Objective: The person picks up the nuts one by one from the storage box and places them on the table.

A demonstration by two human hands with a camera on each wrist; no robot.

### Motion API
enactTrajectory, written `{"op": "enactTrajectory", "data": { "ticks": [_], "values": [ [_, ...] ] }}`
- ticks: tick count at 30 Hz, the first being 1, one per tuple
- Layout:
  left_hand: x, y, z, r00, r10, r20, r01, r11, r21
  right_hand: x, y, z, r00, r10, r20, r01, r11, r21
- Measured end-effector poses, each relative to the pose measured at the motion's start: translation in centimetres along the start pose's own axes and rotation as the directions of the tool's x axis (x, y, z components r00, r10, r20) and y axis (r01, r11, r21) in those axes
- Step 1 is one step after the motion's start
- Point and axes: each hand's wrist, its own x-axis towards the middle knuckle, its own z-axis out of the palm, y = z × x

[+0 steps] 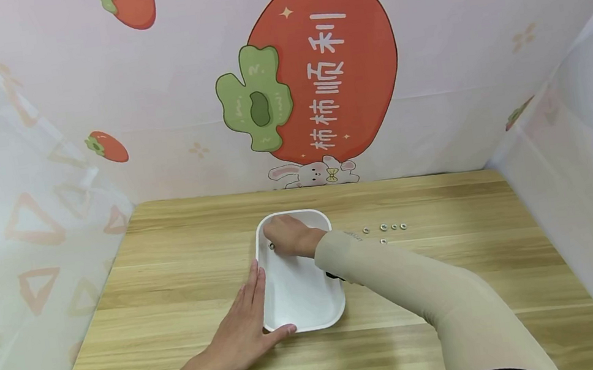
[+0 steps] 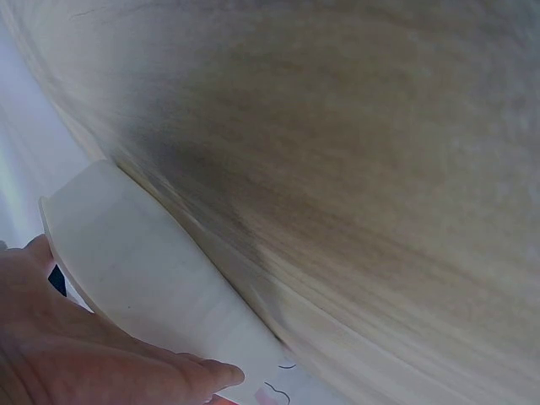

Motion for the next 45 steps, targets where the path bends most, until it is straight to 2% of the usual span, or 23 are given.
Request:
{"op": "enactTrajectory", "data": {
  "ticks": [7,22,30,37,45],
  "values": [
    [0.0,0.0,0.0,1.0,-0.003,0.002,0.003,1.0,-0.009,0.3,0.0,0.0,1.0,0.014,0.011,-0.014,1.0,0.007],
    [-0.1,0.0,-0.1,1.0,-0.003,0.005,0.003,1.0,-0.001,0.5,-0.3,0.2,1.0,-0.021,-0.007,0.021,1.0,0.0],
    [-0.2,0.0,-0.2,1.0,-0.001,0.002,0.001,1.0,-0.011,0.6,-0.6,0.3,1.0,-0.009,0.019,0.01,0.998,-0.054],
    [-0.2,0.0,-0.1,1.0,-0.003,0.004,0.003,1.0,-0.017,0.4,-0.4,0.1,0.999,-0.021,0.03,0.021,1.0,-0.011],
    [-0.1,0.0,-0.1,1.0,-0.002,0.005,0.002,1.0,-0.014,0.0,-0.3,-1.3,0.999,-0.028,0.022,0.027,0.999,0.033]
  ]
}}
